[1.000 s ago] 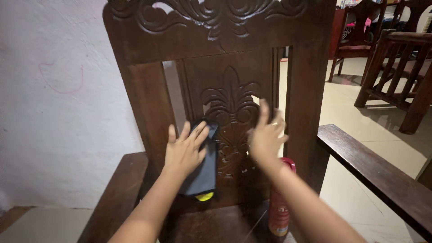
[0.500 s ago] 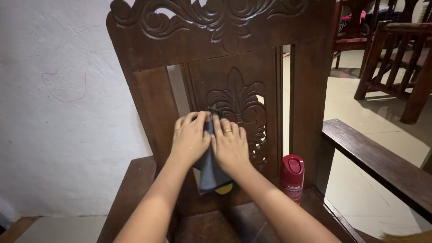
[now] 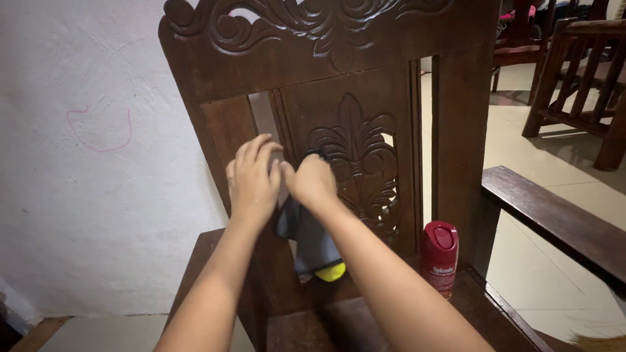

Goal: The person wipes the backrest of a wooden chair using a cloth and a red spray bottle, applying cleaner to the surface and rubbing it into the carved details.

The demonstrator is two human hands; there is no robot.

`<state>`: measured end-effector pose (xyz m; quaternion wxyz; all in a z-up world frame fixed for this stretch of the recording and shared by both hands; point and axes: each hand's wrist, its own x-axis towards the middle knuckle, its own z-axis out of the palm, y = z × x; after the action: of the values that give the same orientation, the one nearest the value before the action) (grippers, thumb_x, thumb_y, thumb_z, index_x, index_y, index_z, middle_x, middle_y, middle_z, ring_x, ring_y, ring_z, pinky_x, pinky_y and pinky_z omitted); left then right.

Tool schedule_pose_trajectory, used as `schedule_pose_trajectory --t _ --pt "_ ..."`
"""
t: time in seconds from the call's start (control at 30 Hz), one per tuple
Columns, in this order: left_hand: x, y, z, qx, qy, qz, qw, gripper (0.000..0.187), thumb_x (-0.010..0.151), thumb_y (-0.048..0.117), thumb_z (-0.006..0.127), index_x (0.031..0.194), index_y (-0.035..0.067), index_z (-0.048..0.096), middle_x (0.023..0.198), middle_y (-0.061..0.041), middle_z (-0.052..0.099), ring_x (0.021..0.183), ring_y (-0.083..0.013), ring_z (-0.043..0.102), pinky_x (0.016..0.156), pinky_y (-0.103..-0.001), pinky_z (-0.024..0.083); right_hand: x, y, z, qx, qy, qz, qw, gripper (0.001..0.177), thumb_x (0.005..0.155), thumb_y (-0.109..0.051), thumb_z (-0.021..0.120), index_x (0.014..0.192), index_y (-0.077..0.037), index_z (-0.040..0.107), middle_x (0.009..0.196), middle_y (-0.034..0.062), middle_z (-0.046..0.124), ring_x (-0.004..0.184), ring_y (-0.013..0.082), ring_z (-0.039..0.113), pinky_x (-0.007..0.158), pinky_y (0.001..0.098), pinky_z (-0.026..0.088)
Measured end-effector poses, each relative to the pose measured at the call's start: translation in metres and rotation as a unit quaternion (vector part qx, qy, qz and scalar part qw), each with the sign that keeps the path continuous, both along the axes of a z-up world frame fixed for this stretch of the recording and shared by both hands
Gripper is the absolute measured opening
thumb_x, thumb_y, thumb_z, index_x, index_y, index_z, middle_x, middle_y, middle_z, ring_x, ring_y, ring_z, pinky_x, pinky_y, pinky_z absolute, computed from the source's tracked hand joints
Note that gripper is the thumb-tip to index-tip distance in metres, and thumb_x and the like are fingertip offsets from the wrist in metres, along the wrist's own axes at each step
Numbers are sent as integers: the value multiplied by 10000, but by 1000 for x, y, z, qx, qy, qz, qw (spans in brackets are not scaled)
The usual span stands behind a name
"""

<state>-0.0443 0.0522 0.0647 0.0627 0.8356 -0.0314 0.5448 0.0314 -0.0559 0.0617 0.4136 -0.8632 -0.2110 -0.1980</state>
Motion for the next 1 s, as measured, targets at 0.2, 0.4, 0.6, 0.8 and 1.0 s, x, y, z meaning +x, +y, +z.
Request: schedule_pose_trajectory --t 0.2,0.4,0.6,0.8,1.0 --pt "-11 -2 -20 34 102 21 994 600 832 228 725 1403 305 557 1567 23 425 1521 -294 226 1122 -674 202 -18 -36 -6 -13 -70 -49 996 374 896 -458 666 933 -98 762 813 175 739 806 406 721 672 538 548" --pt "-3 -11 -33 -11 112 49 992 665 853 292 744 1465 336 488 1624 64 360 1549 -240 175 1124 -731 159 6 -22 4 -166 -152 -105 969 356 848 -455 748 834 -100 773 825 137 746 784 313 737 677 409 573" --pt "-4 -11 -40 -4 135 66 989 771 825 350 770 1507 382 410 1622 66 334 1551 -232 147 1119 -745 156 15 -19 -61 -112 -356 -154 915 222 891 -214 671 1068 -88 718 738 68 693 630 270 705 532 408 534" --pt "-4 -8 -42 11 119 61 991 789 825 272 759 1526 379 415 1632 59 354 1559 -233 156 1112 -745 163 -19 -27 -130 -215 -372 -110 896 484 849 -177 641 1317 -51 648 902 33 707 859 212 691 630 371 529" --pt "-7 -9 -39 2 120 47 992 777 806 208 749 1501 373 444 1616 57 367 1549 -240 166 1112 -750 157 -15 -10 -89 -83 -328 -137 931 508 957 -291 579 1384 -18 560 1215 123 616 1121 300 559 924 455 453"
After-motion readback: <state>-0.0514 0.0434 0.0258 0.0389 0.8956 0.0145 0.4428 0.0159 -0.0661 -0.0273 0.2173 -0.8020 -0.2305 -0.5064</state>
